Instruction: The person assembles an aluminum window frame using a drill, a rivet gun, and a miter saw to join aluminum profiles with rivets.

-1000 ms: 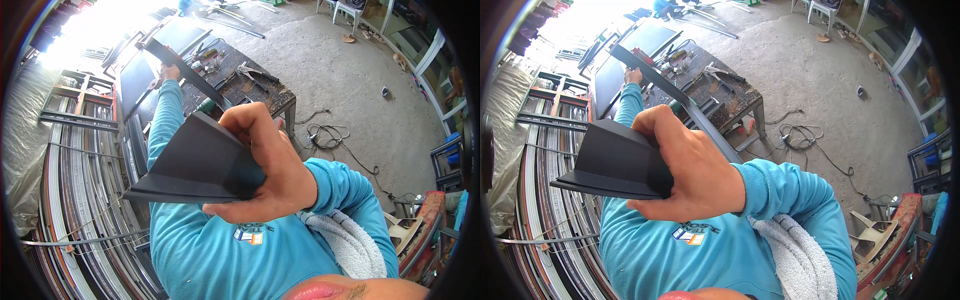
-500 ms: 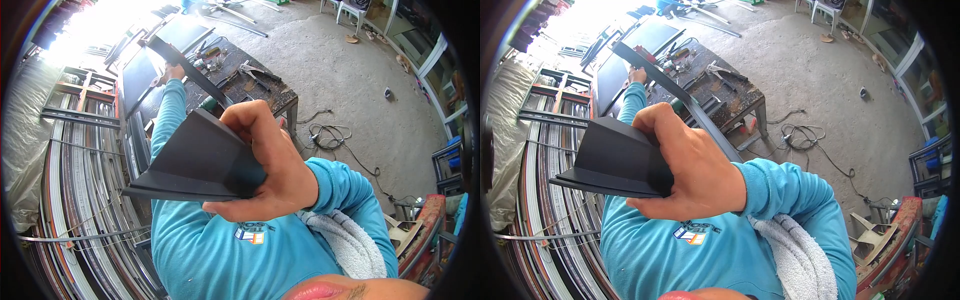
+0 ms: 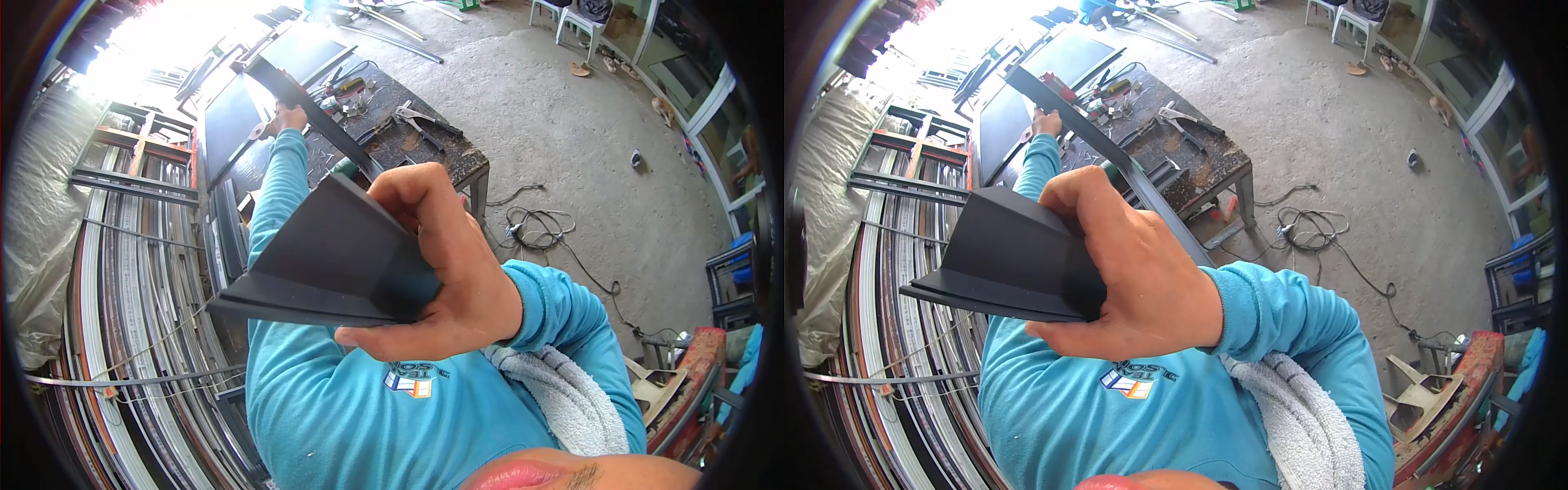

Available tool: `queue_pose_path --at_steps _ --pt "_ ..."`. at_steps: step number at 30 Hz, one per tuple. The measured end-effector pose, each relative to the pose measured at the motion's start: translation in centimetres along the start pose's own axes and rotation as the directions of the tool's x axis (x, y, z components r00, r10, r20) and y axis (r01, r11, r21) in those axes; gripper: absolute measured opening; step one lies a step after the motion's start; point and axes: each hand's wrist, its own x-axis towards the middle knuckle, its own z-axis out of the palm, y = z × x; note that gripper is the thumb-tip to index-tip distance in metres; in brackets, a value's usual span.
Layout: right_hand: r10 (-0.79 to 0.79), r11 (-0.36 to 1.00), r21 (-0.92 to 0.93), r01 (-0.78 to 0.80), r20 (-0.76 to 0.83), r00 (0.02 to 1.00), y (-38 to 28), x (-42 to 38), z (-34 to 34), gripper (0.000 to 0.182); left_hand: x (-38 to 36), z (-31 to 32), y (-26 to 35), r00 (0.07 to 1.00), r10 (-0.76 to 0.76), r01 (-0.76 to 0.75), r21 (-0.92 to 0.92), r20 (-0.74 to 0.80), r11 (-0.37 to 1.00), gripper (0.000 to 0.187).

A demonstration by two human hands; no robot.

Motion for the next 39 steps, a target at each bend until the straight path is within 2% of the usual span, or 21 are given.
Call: queue_pose_path --at_steps 3,6,9,10,12,17,18,23,25,26,27,28,29,30,31,32,33,35,36,38,39 --pt "0.059 0.997 0.043 -0.059 -0.002 0.998 -0.2 -0.3 -0.2 0.081 0.5 0.7 -0.7 0.999 -0.001 0.001 -0.012 0.034 1.000 0.061" --pt "-0.028 1.000 0.010 0.028 -0.023 0.999 0.1 -0.3 -0.3 0.083 -0.7 1.3 -0.5 1.000 0.000 0.000 0.011 0.026 1.000 0.055" --pt "-0.090 0.996 -0.002 0.091 -0.153 0.984 0.8 -0.2 0.2 0.076 -0.9 2.6 -1.0 1.000 -0.011 0.012 -0.055 0.014 0.998 0.057" --pt "-0.063 0.998 -0.004 0.063 -0.115 0.991 0.7 0.0 0.0 0.079 -1.4 3.4 -1.1 0.998 -0.058 0.060 -0.066 0.032 0.996 0.059" --pt "-0.008 1.000 -0.005 0.008 -0.032 0.999 0.2 0.2 -1.3 0.086 -0.7 5.2 -2.3 0.996 -0.072 0.078 -0.130 0.052 0.988 0.060" --pt "-0.001 0.995 0.104 0.012 -0.111 0.994 0.8 0.8 -1.9 0.092 0.0 8.1 -3.3 0.990 -0.124 0.142 -0.384 0.071 0.912 0.061" --pt "-0.040 0.996 0.069 0.049 -0.122 0.992 0.8 1.0 -2.2 0.094 -0.2 8.4 -3.3 0.990 -0.127 0.143 -0.419 0.065 0.897 0.060" --pt "-0.012 1.000 0.019 0.015 -0.127 0.992 -0.8 -1.3 -9.5 0.076 -2.5 4.1 -1.5 0.997 0.038 -0.064 -0.498 -0.062 0.865 0.058" --pt "-0.042 0.999 -0.033 0.039 -0.098 0.994 -1.6 -0.3 -11.6 0.066 -0.7 3.5 -2.7 0.997 0.020 -0.064 -0.668 -0.072 0.741 0.057" --pt "-0.086 0.994 -0.078 0.081 -0.059 0.995 -2.0 0.8 -12.3 0.061 -1.1 1.9 -2.8 0.994 0.044 -0.109 -0.770 -0.105 0.629 0.054" --pt "-0.104 0.994 -0.035 0.104 0.015 0.995 -2.1 1.9 -13.8 0.053 -1.3 -0.4 -2.5 0.988 0.060 -0.153 -0.852 -0.142 0.501 0.051" --pt "-0.121 0.993 0.011 0.120 0.089 0.989 -2.1 3.0 -15.4 0.045 -0.7 -2.6 -3.0 0.967 0.077 -0.247 -0.819 -0.244 0.518 0.042" --pt "-0.075 0.984 0.172 0.049 0.147 0.986 -1.8 3.1 -19.4 0.038 0.3 -4.2 -4.7 0.944 0.053 -0.304 -0.791 -0.326 0.531 0.043" --pt "-0.034 0.981 0.195 0.013 0.101 0.994 -1.2 4.2 -19.6 0.036 1.1 -6.6 -6.6 0.960 0.037 -0.249 -0.789 -0.277 0.562 0.043" --pt "0.008 0.975 0.220 -0.019 0.055 0.998 -0.6 5.2 -19.7 0.033 1.7 -8.6 -9.0 0.937 0.108 -0.340 -0.804 -0.331 0.488 0.044" --pt "0.049 0.967 0.249 -0.049 0.008 0.999 0.0 6.3 -19.9 0.030 -0.3 -12.1 -8.7 0.930 0.079 -0.352 -0.801 -0.360 0.485 0.045" --pt "0.067 0.982 0.186 -0.020 -0.251 0.966 1.3 7.9 -16.2 0.040 1.8 -13.9 -12.8 0.921 0.071 -0.342 -0.706 -0.384 0.621 0.044" --pt "0.009 0.997 0.067 0.030 -0.520 0.854 3.9 10.0 -13.3 0.047 1.0 -18.9 -16.1 0.845 0.012 -0.338 -0.515 -0.535 0.788 0.049" --pt "-0.046 0.998 0.014 0.065 -0.553 0.832 6.1 11.0 -13.7 0.043 0.7 -21.4 -17.7 0.797 -0.017 -0.299 -0.419 -0.604 0.858 0.056" --pt "-0.159 0.987 -0.101 0.123 -0.600 0.784 11.8 12.8 -15.5 0.035 -3.8 -26.1 -16.8 0.685 -0.351 0.042 -0.446 -0.639 0.894 0.065" --pt "-0.214 0.976 -0.159 0.146 -0.616 0.758 14.5 13.1 -16.2 0.032 -5.2 -27.4 -17.6 0.621 -0.396 0.064 -0.460 -0.676 0.886 0.065"
